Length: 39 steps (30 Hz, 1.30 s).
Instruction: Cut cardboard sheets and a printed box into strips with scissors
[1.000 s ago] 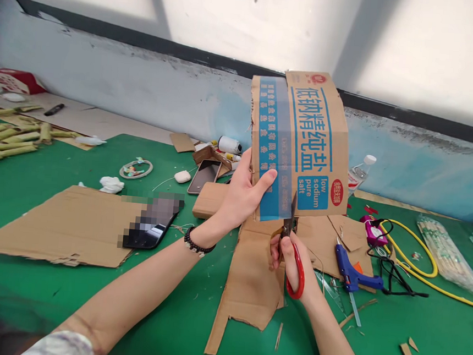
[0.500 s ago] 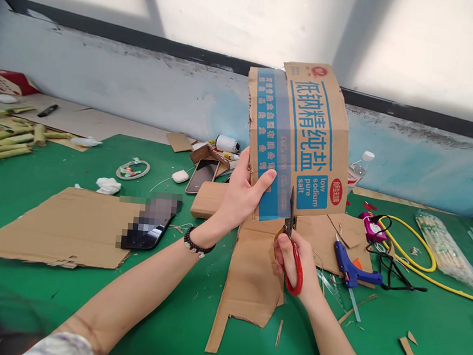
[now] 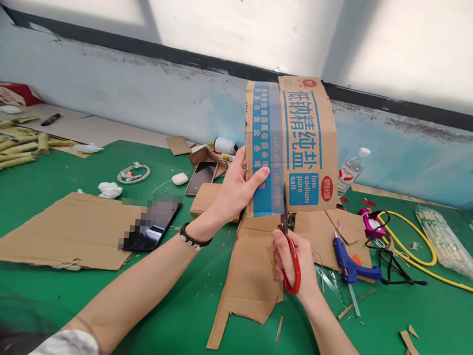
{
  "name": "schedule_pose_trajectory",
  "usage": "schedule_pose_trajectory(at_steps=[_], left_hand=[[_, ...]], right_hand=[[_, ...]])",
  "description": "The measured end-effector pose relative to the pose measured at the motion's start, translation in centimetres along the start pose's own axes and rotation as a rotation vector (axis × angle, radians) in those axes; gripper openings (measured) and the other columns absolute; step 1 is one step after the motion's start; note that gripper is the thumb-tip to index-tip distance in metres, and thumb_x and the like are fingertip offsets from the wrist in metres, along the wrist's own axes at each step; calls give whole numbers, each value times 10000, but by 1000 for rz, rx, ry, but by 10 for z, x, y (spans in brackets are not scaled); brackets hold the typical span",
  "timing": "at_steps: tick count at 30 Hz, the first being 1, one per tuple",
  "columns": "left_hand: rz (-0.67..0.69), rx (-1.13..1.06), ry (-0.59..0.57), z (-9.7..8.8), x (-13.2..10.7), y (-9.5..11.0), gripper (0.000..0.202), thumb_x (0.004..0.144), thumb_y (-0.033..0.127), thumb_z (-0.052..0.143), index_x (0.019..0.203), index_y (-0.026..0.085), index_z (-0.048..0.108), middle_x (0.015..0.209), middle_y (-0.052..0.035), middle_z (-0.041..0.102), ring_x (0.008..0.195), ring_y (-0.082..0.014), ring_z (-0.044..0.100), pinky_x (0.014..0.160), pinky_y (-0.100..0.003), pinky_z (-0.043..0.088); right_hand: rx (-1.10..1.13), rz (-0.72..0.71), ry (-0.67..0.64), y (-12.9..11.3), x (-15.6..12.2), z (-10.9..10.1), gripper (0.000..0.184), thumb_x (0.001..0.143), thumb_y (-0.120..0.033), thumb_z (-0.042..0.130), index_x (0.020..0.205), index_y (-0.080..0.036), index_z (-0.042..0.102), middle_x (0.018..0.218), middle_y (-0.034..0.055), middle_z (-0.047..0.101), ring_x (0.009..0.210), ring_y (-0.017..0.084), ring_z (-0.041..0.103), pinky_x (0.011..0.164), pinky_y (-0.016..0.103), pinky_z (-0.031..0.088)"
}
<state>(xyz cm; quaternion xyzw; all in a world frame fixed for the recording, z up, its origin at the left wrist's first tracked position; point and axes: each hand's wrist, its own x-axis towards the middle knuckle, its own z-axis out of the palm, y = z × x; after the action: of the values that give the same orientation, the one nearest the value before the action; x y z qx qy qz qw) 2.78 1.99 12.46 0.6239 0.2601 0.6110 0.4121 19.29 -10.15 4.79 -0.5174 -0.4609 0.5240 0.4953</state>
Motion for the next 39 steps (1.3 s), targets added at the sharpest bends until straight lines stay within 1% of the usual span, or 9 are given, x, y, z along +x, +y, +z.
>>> schedule_pose_trajectory(at_steps=[6,9,12,17,23,25,28,31,39], left_hand=[[32,37,-32,4,-6,3,679,1033,652,770,1504,204,577,1502,-167,743,1395,-335,731,1227,-513,596],[48,53,-51,7,-9,1,655,1044,623,767,1506,203,573,1525,-167,728,1437,-333,705,1276,-515,549],[36,48,-56,8,-9,0,638,1045,619,765,1492,205,573,1517,-164,727,1433,-329,705,1262,-497,556],[50,37,-44,9,-9,1,648,1045,627,763,1492,202,564,1525,-168,716,1431,-316,703,1259,-468,548],[16,10,-35,10,-9,-3,623,1040,619,771,1475,216,578,1509,-152,730,1402,-309,720,1232,-471,573],[2,-4,-42,10,-9,-6,615,1044,602,770,1480,215,574,1492,-150,739,1370,-300,737,1214,-468,586],[1,-11,-37,10,-9,-10,604,1044,582,776,1473,209,570,1459,-152,753,1340,-295,751,1222,-477,581],[4,-5,-27,11,-9,-13,599,1051,573,768,1483,215,557,1455,-151,754,1339,-291,752,1228,-484,576],[-21,4,-64,12,-11,-11,641,1041,638,758,1510,259,543,1493,-142,743,1373,-304,744,1228,-512,594]], right_hand=[[33,-39,-80,-4,4,-2,698,917,-915,713,783,-232,660,564,-26,561,426,144,524,419,302,464],[50,-55,-97,-5,5,-4,702,943,-923,673,793,-236,688,608,6,597,472,172,550,455,341,497],[43,-65,-107,-5,6,-5,699,979,-907,637,797,-236,706,635,22,617,507,178,563,487,345,516],[81,-57,-52,-3,5,-2,709,904,-927,722,766,-233,672,535,-46,507,405,123,427,397,293,379],[88,-12,-6,8,5,2,716,908,-934,701,743,-242,618,452,-85,440,318,89,339,337,256,277],[83,-5,-10,11,6,2,715,915,-932,691,754,-238,624,463,-82,451,325,95,380,346,255,321],[63,-38,-51,11,9,-1,698,956,-906,671,804,-225,668,546,-28,576,408,137,534,426,286,442],[54,-67,-78,9,11,-6,689,1011,-880,620,850,-216,710,640,26,665,508,180,631,504,322,501],[139,58,-213,9,12,-17,789,994,-954,538,880,-198,734,713,32,683,587,177,650,603,321,572]])
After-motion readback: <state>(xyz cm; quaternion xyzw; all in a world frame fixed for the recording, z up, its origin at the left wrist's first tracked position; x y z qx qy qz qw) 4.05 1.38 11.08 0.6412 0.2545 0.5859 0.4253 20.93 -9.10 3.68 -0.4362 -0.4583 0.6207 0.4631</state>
